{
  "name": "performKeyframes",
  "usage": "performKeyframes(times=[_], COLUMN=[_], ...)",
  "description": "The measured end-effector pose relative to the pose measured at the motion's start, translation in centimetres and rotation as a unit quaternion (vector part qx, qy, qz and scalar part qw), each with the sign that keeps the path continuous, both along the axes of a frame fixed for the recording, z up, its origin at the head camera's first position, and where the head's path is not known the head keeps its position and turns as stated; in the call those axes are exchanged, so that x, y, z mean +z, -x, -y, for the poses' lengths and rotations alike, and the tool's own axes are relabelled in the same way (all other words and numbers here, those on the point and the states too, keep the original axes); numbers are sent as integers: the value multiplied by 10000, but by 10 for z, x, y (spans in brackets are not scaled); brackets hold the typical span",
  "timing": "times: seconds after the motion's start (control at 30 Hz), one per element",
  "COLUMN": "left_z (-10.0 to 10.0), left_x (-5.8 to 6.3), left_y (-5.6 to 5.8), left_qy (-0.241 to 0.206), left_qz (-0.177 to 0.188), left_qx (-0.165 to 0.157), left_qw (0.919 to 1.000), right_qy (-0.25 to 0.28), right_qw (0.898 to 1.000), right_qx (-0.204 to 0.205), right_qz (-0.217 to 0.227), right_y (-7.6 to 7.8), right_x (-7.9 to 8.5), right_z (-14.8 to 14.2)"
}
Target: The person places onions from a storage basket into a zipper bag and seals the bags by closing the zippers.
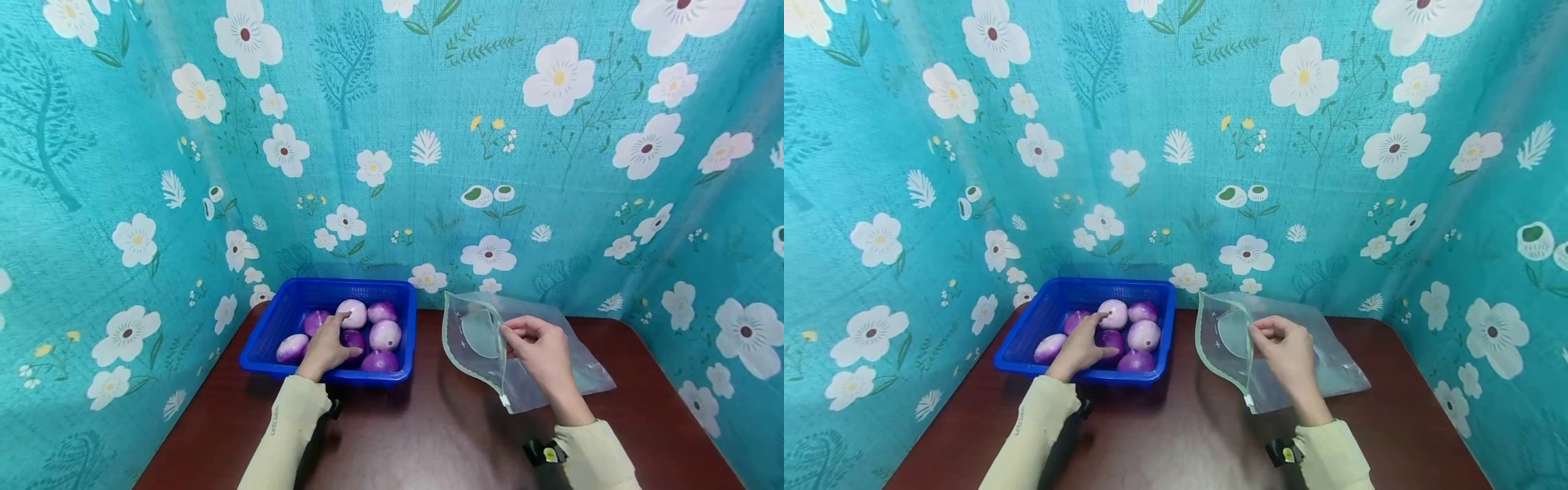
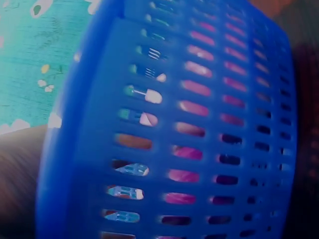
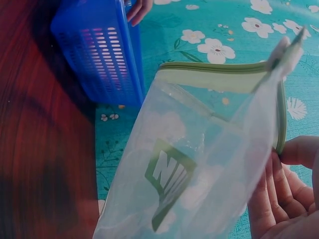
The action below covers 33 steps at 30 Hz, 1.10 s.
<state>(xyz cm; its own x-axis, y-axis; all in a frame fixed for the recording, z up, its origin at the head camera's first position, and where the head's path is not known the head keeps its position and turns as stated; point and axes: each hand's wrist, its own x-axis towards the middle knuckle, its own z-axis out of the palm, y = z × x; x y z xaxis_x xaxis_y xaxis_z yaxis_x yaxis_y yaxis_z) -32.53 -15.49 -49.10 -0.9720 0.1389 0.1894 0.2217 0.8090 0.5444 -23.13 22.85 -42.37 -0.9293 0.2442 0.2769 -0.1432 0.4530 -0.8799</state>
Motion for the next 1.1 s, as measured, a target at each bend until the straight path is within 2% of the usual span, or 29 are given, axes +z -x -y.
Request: performKeyframes(times=[0.17, 0.3, 0.43, 0.63, 0.8, 1.1], left_z=[-2, -4, -6, -7, -8, -9], left_x=[-5, -4, -4, -9, -9, -4], left_y=[0, 1, 2, 2, 3, 2], left_qy=[594, 997, 1182, 1244, 1209, 1160], left_qz=[245, 256, 234, 201, 107, 203], left_qx=[93, -70, -292, -515, -547, -541], left_qw=[9979, 9947, 9923, 9907, 9911, 9916], right_qy=[-54, -82, -73, -67, -106, -27], right_qw=[10000, 10000, 9999, 9999, 9999, 9999], right_qx=[38, 54, 41, 13, 42, 40], right_qz=[35, 9, 61, 148, 34, 145], right_y=[-2, 1, 0, -2, 0, 0], right_x=[-3, -1, -1, -6, -7, -3], right_z=[-2, -1, -1, -2, -2, -2])
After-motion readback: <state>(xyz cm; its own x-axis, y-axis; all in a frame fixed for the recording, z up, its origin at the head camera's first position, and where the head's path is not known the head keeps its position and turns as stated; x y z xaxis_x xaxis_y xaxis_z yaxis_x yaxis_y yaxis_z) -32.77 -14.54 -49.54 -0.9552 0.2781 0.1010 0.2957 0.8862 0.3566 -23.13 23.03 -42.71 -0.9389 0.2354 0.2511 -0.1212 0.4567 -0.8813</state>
